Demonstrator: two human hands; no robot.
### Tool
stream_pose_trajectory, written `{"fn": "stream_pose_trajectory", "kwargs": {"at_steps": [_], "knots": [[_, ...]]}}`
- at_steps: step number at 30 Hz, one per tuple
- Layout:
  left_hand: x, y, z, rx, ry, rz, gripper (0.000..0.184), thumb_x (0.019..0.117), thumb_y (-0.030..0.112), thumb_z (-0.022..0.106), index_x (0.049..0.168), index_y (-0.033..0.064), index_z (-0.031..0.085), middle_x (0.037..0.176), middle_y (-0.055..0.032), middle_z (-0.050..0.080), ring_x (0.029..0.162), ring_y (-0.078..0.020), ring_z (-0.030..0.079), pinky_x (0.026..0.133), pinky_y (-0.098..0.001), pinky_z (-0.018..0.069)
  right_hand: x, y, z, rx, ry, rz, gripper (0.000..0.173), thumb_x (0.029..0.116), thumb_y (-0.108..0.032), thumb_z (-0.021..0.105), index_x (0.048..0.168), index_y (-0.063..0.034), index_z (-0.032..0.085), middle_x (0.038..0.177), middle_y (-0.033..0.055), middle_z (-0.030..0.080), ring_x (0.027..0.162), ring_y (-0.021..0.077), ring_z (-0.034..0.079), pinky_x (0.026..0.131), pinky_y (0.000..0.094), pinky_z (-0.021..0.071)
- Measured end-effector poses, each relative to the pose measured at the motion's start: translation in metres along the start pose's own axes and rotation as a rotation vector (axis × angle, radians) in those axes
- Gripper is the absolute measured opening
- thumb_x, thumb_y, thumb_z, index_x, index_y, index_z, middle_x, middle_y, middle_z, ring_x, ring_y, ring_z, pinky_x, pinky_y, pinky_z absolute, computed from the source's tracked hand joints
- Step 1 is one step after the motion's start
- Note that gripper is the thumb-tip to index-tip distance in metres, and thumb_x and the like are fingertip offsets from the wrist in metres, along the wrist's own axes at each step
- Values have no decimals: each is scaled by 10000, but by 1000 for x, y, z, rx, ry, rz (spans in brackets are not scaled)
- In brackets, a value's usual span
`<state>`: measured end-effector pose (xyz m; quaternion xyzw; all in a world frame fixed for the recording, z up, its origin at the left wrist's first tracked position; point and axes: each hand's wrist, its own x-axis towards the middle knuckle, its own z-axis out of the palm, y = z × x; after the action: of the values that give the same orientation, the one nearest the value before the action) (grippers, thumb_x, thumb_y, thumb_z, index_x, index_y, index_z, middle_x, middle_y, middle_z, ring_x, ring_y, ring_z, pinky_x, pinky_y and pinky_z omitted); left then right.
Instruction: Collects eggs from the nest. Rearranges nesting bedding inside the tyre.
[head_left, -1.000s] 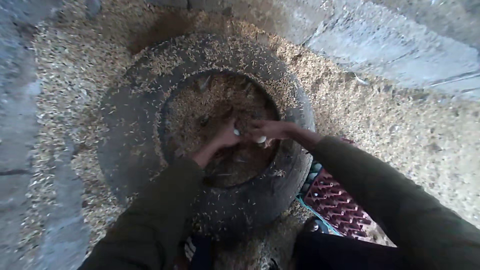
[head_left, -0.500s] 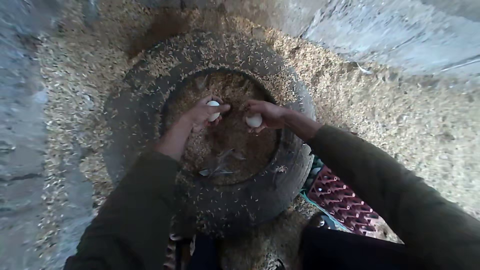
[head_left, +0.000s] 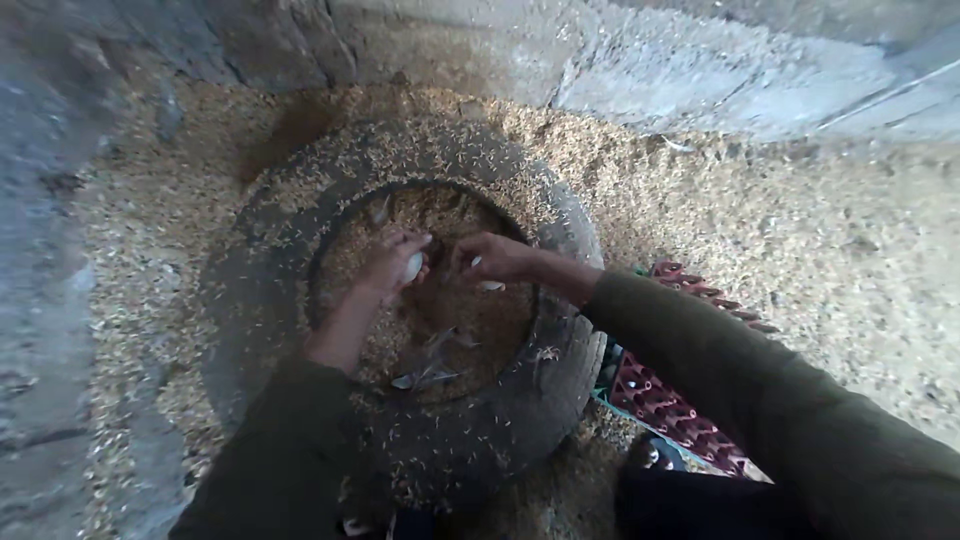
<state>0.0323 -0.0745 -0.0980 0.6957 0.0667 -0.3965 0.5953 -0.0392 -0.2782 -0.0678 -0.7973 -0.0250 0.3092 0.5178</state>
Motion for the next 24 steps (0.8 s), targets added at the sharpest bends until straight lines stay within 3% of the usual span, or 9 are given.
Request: {"fn": "stream_pose_trajectory", "kwargs": {"at_steps": [2, 3, 6, 9, 12, 14, 16, 19, 24], "knots": [[-3, 1, 3, 30, -20, 34, 227, 1049, 258, 565, 1163, 64, 600, 842, -48, 616, 610, -99, 587, 542, -227, 515, -4, -10, 2, -46, -34, 54, 372, 1014, -76, 619, 1386, -78, 607, 1196, 174, 675, 844, 222, 676, 716, 399, 576], [-7, 3, 5, 46, -33, 39, 225, 1051, 241, 564, 1159, 48, 600, 838, -53, 618, 615, -103, 593, 555, -230, 523, -5, -11, 3, -32, -29, 82, 345, 1056, -130, 563, 1397, -91, 603, 1193, 161, 673, 825, 201, 671, 708, 378, 576], [-24, 12, 10, 185, -160, 20, 227, 1073, 198, 513, 1143, 2, 603, 844, -45, 609, 661, -94, 597, 626, -239, 536, -9, -15, 7, 178, 107, 247, 380, 1116, -309, 434, 1205, -11, 653, 975, 114, 654, 723, 136, 613, 650, 307, 531], [-37, 12, 13, 403, -338, -8, 237, 1053, 108, 493, 1242, 2, 589, 908, -50, 616, 697, -94, 595, 659, -256, 534, -15, -20, 5, 446, 96, 275, 326, 1097, -187, 455, 1341, 24, 505, 1137, 160, 580, 903, 189, 613, 792, 358, 555], [-43, 3, 16, 502, -407, 47, 536, 971, 114, 656, 1462, 67, 445, 1068, -115, 628, 759, -138, 607, 680, -312, 539, -17, -13, 6, 435, 83, 194, 395, 1038, -122, 586, 1378, 25, 451, 1230, 183, 571, 978, 204, 637, 842, 361, 570], [-48, 1, 23, 541, -371, 67, 735, 935, 237, 744, 1540, 112, 345, 1118, -146, 647, 840, -187, 638, 740, -371, 555, -18, -13, 9, 330, 123, 205, 449, 1075, -293, 548, 1402, 5, 471, 1225, 203, 602, 953, 224, 653, 825, 384, 569], [-56, 2, 32, 569, -293, 54, 763, 954, 337, 719, 1561, 113, 314, 1155, -162, 649, 893, -225, 658, 790, -415, 564, -15, -17, 11, 211, 155, 235, 522, 1113, -433, 391, 1411, -19, 502, 1156, 205, 632, 870, 234, 655, 789, 405, 559], [-58, -6, 41, 542, -174, 103, 697, 983, 388, 670, 1530, 84, 361, 1134, -164, 668, 858, -233, 686, 754, -421, 585, -14, -25, 13, 113, 188, 260, 560, 1138, -420, 236, 1347, -5, 550, 1012, 178, 645, 745, 213, 649, 702, 382, 560], [-62, -9, 41, 472, -84, 321, 654, 969, 299, 693, 1514, 72, 412, 1307, -197, 622, 1054, -269, 683, 894, -452, 576, -11, -38, 10, 44, 188, 270, 539, 1143, -364, 259, 1270, 26, 609, 1057, 203, 658, 819, 253, 670, 772, 433, 561]]}}
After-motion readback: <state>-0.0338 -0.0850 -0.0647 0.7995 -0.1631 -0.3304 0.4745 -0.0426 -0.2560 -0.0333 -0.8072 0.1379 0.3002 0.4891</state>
